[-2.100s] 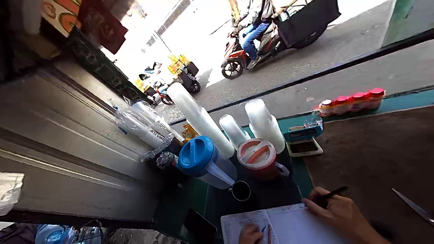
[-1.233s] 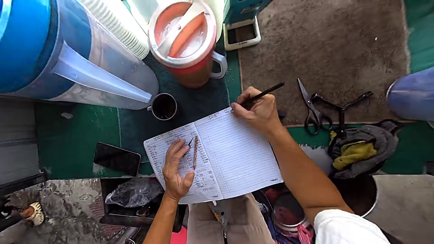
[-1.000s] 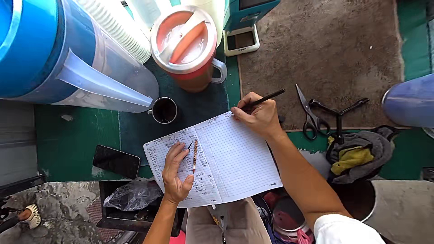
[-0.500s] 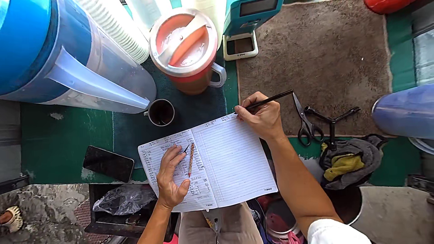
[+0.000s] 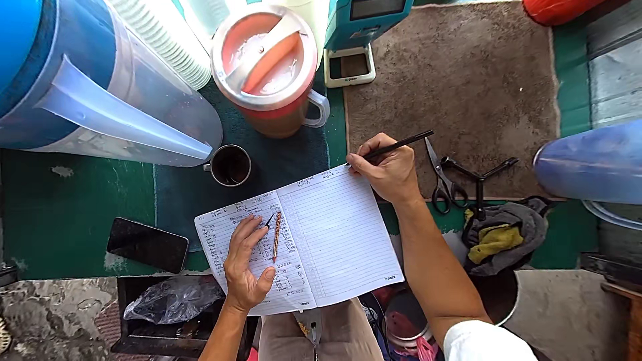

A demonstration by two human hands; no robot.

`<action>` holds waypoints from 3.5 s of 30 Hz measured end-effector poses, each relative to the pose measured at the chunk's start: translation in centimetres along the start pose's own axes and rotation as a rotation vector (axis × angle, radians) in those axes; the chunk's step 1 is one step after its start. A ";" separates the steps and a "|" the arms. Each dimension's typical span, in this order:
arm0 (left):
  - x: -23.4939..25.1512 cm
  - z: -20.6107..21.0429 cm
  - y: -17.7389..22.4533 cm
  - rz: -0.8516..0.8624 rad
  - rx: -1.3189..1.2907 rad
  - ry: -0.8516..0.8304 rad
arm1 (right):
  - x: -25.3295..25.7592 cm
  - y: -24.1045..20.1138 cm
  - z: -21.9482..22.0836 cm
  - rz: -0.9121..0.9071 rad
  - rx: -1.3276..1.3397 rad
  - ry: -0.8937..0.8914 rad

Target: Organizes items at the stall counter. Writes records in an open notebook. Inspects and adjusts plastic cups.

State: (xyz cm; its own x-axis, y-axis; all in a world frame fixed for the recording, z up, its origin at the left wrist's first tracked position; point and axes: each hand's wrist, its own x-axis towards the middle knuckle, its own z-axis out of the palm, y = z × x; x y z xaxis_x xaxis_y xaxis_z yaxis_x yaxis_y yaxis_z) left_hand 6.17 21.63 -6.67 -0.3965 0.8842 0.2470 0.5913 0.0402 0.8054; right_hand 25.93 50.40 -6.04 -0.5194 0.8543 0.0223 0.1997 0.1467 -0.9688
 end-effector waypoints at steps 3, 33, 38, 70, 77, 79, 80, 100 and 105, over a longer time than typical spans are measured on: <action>0.0 0.0 0.0 -0.002 -0.003 0.000 | 0.1 0.3 0.1 -0.049 -0.067 0.014; 0.0 0.0 0.2 -0.002 -0.017 0.001 | 0.2 0.3 -0.4 -0.004 -0.033 0.026; 0.1 0.0 0.1 0.003 -0.020 0.002 | 0.4 0.4 -0.2 -0.024 -0.061 0.042; 0.1 0.1 -1.0 0.036 -0.018 -0.012 | 1.0 0.0 -1.3 0.085 0.170 0.097; -0.1 0.0 -0.2 0.013 -0.020 -0.001 | -0.2 -0.5 -1.3 0.022 0.151 0.008; -0.1 0.1 -0.1 0.009 -0.015 -0.001 | -0.3 -0.3 -1.1 0.036 0.093 0.005; -0.1 0.1 -0.1 0.008 -0.014 0.000 | -0.4 -0.2 -1.0 0.043 0.067 0.007; -0.1 0.0 0.0 -0.002 -0.017 0.011 | 0.0 0.4 -0.4 0.050 -0.023 0.087; 0.0 0.0 0.0 0.002 -0.012 0.009 | 0.0 0.3 -0.4 0.053 -0.032 0.093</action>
State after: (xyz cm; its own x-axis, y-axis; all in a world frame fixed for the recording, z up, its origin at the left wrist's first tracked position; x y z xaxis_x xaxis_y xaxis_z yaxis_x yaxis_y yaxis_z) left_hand 6.21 21.64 -6.70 -0.4013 0.8802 0.2532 0.5834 0.0325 0.8115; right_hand 26.34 50.65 -6.27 -0.4281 0.9037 -0.0046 0.2523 0.1146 -0.9608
